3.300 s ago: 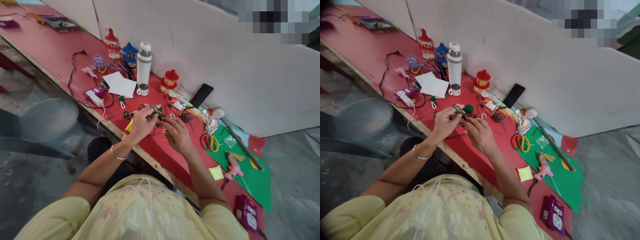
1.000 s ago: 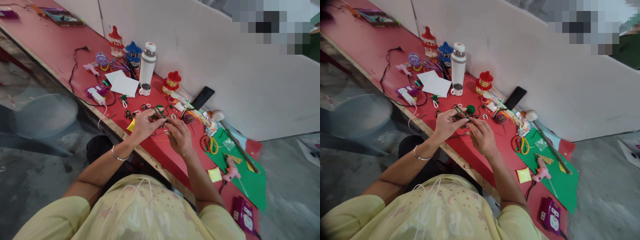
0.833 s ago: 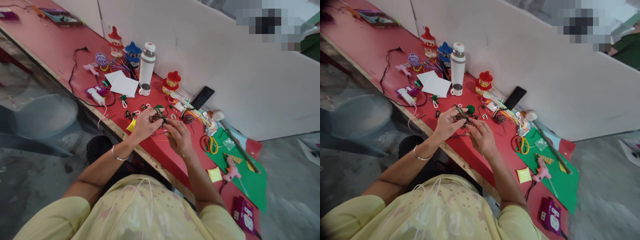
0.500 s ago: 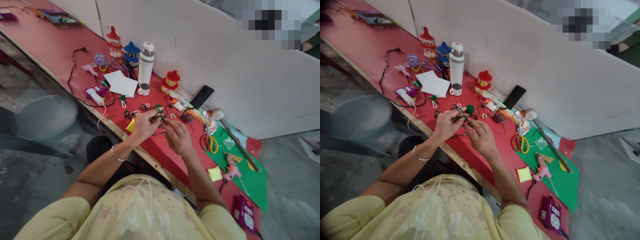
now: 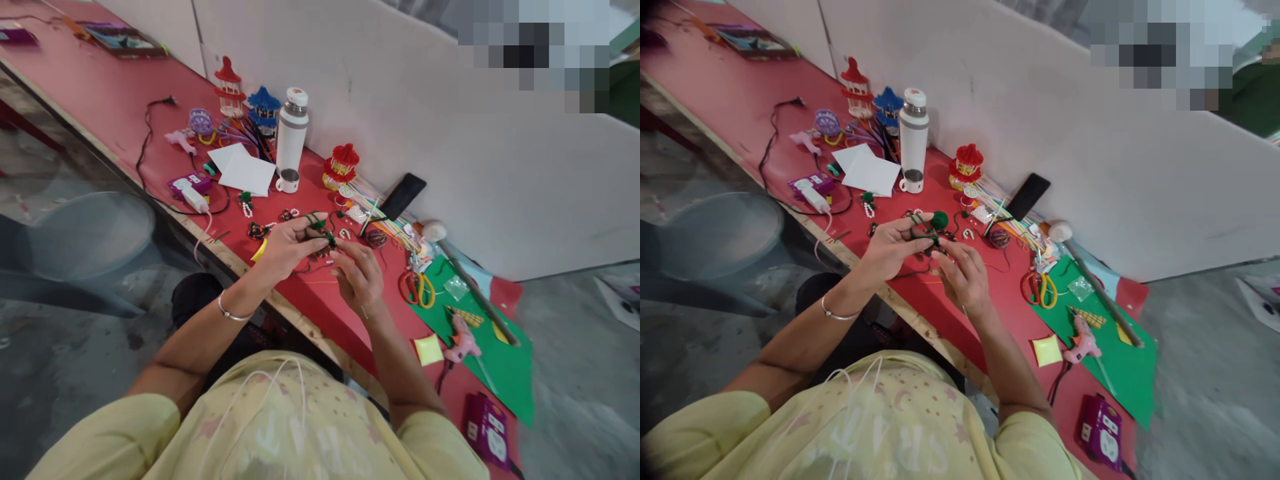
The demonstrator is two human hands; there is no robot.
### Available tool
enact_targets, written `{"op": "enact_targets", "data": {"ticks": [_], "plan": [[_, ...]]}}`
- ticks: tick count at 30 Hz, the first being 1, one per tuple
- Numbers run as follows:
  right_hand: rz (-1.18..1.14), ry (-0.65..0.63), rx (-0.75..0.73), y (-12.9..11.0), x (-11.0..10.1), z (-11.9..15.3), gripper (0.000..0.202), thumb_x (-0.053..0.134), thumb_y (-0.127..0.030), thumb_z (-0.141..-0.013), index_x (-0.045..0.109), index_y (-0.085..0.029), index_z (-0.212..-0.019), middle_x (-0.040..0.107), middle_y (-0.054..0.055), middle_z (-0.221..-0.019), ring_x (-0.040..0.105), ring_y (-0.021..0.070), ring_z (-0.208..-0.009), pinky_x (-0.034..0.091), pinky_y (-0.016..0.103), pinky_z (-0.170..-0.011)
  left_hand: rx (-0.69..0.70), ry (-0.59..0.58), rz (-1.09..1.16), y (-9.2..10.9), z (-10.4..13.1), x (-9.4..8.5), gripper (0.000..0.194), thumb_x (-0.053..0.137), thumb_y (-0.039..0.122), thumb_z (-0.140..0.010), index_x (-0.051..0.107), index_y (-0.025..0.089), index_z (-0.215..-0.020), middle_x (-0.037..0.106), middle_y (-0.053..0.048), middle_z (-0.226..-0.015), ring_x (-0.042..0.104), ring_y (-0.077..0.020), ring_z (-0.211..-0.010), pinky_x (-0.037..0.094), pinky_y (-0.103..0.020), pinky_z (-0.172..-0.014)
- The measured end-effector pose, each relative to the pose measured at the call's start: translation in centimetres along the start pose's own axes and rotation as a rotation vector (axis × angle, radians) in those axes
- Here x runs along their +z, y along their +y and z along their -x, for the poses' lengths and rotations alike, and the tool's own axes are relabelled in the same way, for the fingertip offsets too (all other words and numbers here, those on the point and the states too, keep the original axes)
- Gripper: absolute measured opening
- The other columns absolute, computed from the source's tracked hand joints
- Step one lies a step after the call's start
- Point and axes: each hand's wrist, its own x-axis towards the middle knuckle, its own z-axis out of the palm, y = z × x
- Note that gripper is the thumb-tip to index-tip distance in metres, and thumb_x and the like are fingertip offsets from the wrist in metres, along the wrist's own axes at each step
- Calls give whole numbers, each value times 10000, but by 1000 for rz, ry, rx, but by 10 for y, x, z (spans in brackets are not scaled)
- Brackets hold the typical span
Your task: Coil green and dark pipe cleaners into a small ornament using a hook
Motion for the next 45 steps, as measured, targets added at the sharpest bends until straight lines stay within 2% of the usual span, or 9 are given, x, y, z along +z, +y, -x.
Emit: {"op": "enact_targets", "data": {"ticks": [4, 7, 15, 23, 27, 31, 36, 41, 45], "plan": [[12, 44, -77, 0, 0, 1, 559, 712, -218, -999, 569, -315, -1531, 780, 140, -1311, 738, 265, -1198, 664, 450, -966, -288, -104, 271, 9, -1, -9, 598, 996, 219, -616, 820, 156, -1184, 766, -2, -745, 680, -106, -552, 532, -192, -501], [-39, 18, -131, 7, -5, -1, 599, 763, -197, -962, 591, -324, -1521, 810, 110, -1271, 743, 256, -1183, 671, 430, -952, -362, -162, 276, 14, -2, -17, 607, 994, 204, -603, 825, 156, -1184, 786, -26, -776, 689, -118, -545, 551, -210, -502], [-183, -206, -63, 20, -22, -13, 503, 747, -180, -968, 667, -340, -1439, 809, 90, -1330, 744, 265, -1198, 652, 472, -1002, -35, -69, -188, 16, -4, -20, 618, 923, 175, -645, 807, 92, -1246, 783, -30, -775, 647, -95, -571, 514, -200, -549], [-352, -277, -17, 19, -33, -20, 415, 678, -162, -1000, 677, -289, -1396, 793, 138, -1351, 759, 259, -1194, 626, 501, -1028, 108, -82, -412, 13, -5, -21, 527, 839, 216, -702, 827, 90, -1214, 820, -69, -847, 713, -146, -685, 580, -245, -661], [-494, -282, 116, 16, -42, -24, 304, 611, -212, -1046, 724, -277, -1320, 805, 126, -1323, 771, 254, -1204, 604, 494, -1058, 161, -115, -468, 14, -4, -22, 401, 808, 216, -732, 858, 120, -1118, 821, -72, -868, 736, -169, -741, 586, -253, -682], [-679, -283, 311, 16, -47, -23, 239, 605, -301, -1064, 773, -278, -1232, 818, 104, -1305, 776, 256, -1211, 602, 481, -1080, 143, -119, -401, 16, -4, -21, 413, 821, 208, -723, 859, 130, -1126, 797, -55, -840, 720, -156, -730, 575, -241, -664], [-898, -130, 509, 16, -28, -11, 298, 578, -484, -1066, 785, -278, -1125, 832, 98, -1245, 800, 270, -1171, 661, 495, -1025, -3, -182, -136, 14, -3, -13, 465, 882, 218, -699, 848, 135, -1156, 773, -38, -793, 694, -130, -635, 549, -211, -559], [-865, 55, 460, 9, -2, -1, 301, 597, -514, -1050, 783, -295, -1141, 831, 103, -1224, 793, 283, -1182, 673, 506, -987, -54, -143, -6, 6, 1, -7, 481, 899, 247, -737, 835, 137, -1201, 819, -94, -888, 770, -186, -724, 572, -214, -544], [-836, 89, 468, 7, 4, 4, 308, 567, -511, -1064, 767, -305, -1177, 825, 104, -1242, 784, 290, -1198, 655, 531, -1014, -28, -104, -1, 8, 4, -9, 531, 945, 257, -710, 828, 142, -1215, 838, -121, -1026, 786, -207, -765, 619, -247, -547]]}}
